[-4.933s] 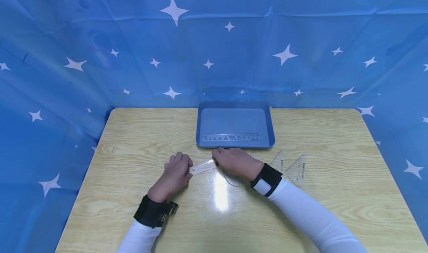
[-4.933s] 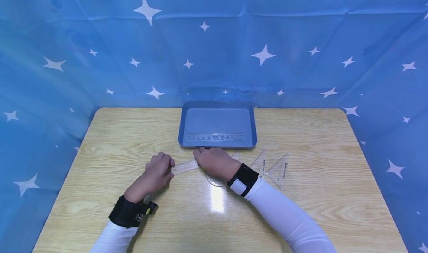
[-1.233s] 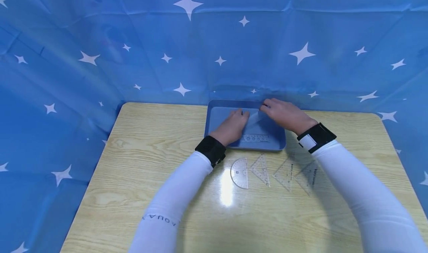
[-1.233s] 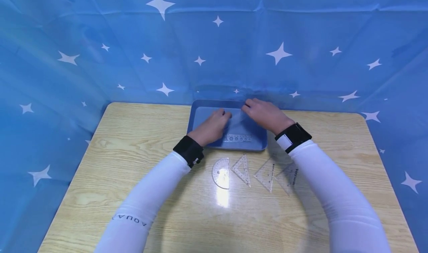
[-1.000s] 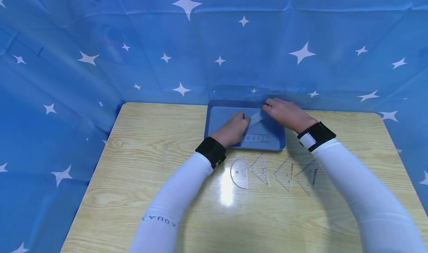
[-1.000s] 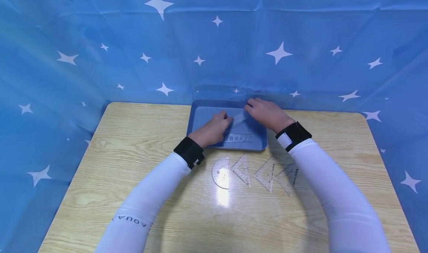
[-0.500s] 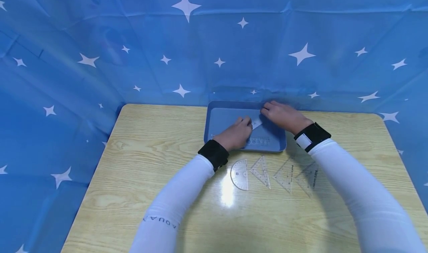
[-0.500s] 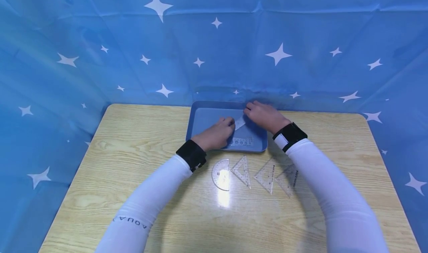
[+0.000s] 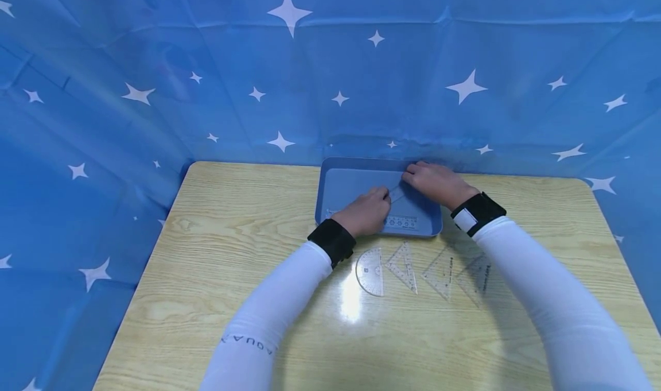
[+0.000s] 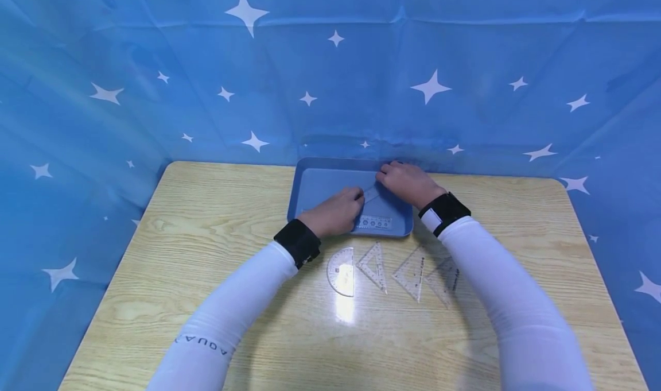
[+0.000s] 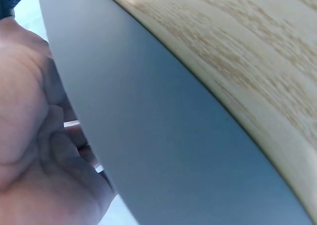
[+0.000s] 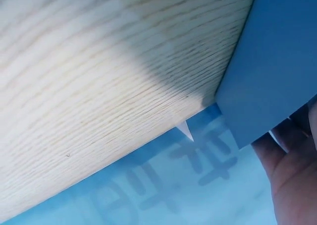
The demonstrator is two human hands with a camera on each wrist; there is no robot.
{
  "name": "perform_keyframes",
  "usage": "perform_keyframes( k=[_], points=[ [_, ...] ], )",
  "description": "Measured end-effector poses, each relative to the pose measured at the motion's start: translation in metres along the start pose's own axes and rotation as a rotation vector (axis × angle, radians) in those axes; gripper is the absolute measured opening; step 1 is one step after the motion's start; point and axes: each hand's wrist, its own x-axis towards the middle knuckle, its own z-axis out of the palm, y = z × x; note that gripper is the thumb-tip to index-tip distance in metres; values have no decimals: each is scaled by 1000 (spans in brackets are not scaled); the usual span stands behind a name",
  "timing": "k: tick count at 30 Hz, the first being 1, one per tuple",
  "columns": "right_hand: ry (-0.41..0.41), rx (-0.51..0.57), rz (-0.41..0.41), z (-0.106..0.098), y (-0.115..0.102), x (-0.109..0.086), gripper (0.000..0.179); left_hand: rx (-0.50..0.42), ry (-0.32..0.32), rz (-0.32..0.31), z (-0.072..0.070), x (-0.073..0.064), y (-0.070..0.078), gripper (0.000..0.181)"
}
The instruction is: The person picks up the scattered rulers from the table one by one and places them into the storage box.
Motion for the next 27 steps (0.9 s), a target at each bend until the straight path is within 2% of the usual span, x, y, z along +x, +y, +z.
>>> perform_keyframes(
  k=[7, 14, 17, 23, 27],
  points=[
    [21, 17, 2, 2, 0, -2, 34, 50, -13, 1, -1, 0, 3, 41],
    [27, 19, 2, 2, -2, -5, 33, 53, -21, -3, 0, 1, 4, 40],
    [74, 30, -7, 2, -3, -9, 31, 34, -23, -6, 0, 1, 3, 41],
    [230, 77, -62, -3, -10, -20, 27, -48, -27, 6, -1, 0, -2, 39],
    [288, 117, -103, -12, -21, -28, 25, -72, -37, 11, -1, 1, -4, 37]
  ],
)
